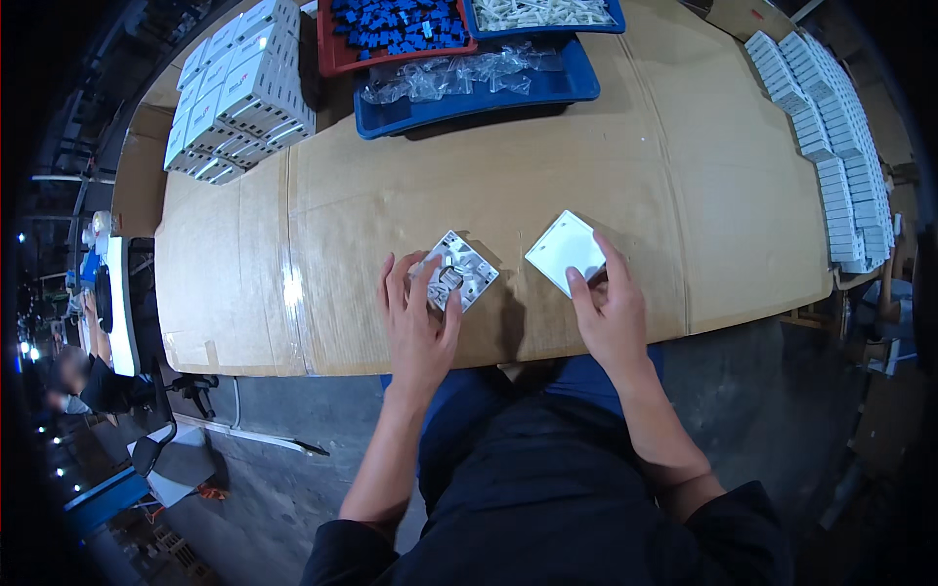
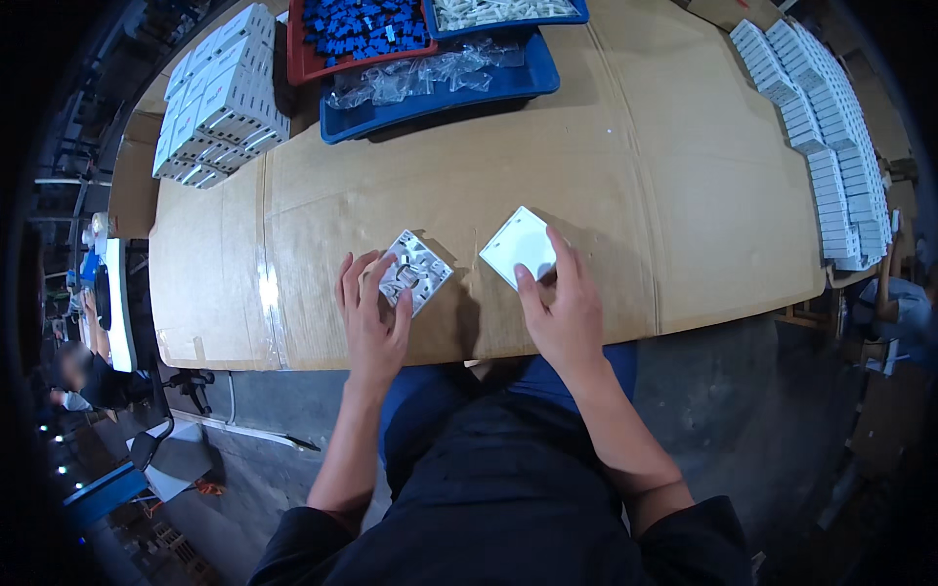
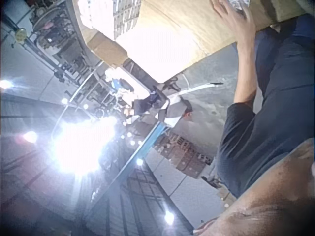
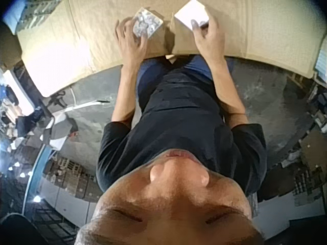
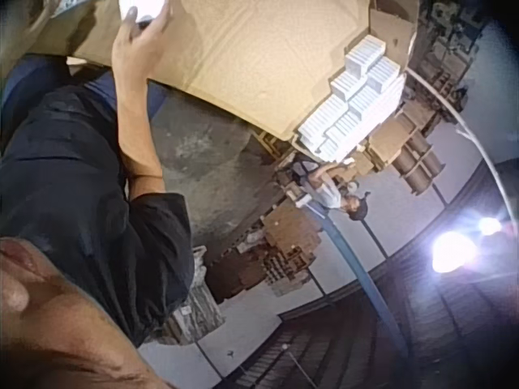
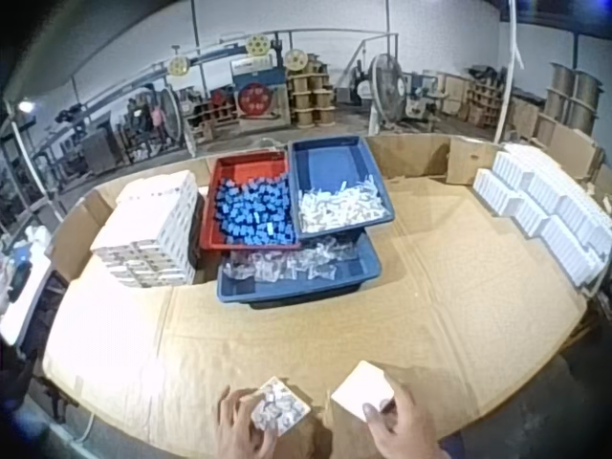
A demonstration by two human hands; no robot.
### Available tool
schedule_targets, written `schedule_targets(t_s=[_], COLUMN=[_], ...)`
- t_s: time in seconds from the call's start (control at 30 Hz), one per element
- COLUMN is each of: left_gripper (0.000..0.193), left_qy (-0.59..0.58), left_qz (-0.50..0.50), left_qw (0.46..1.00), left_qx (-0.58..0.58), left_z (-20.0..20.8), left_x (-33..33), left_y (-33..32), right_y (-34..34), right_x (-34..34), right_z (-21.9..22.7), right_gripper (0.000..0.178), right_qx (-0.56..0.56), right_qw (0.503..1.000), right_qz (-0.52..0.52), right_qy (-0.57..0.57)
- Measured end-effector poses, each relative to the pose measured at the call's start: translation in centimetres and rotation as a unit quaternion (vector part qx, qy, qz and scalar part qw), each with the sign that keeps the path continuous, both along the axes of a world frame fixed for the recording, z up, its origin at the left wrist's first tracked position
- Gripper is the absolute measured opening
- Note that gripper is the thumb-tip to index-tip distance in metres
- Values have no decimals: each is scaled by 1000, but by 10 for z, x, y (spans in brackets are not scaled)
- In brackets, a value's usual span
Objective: The person is assembling and packaging small electronic or mechanical components into white cardboard boxes.
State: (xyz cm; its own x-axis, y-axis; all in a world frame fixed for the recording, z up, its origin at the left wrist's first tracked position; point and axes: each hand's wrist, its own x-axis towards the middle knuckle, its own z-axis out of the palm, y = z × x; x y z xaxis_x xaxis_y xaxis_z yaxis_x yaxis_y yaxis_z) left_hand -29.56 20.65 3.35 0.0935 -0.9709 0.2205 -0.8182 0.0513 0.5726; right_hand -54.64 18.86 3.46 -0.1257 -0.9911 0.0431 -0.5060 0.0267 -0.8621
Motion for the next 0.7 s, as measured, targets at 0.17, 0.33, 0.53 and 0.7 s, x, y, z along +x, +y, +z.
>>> schedule_targets(t_s=[0.17,0.33,0.53,0.7], left_gripper=[49,58,68,69], left_qy=[-31,-119,-124,-103], left_qz=[-176,-240,-181,-146], left_qw=[980,960,972,980], left_qx=[85,83,81,90], left_z=[9,5,2,-2], left_x=[47,56,25,10], left_y=[19,14,2,-4], right_y=[8,-5,-14,-29], right_x=[-30,-41,-18,6], right_z=[38,21,2,2], right_gripper=[41,35,45,53], right_qx=[213,-18,-28,-25], right_qw=[968,964,929,924], right_qz=[39,162,279,258], right_qy=[131,212,243,280])
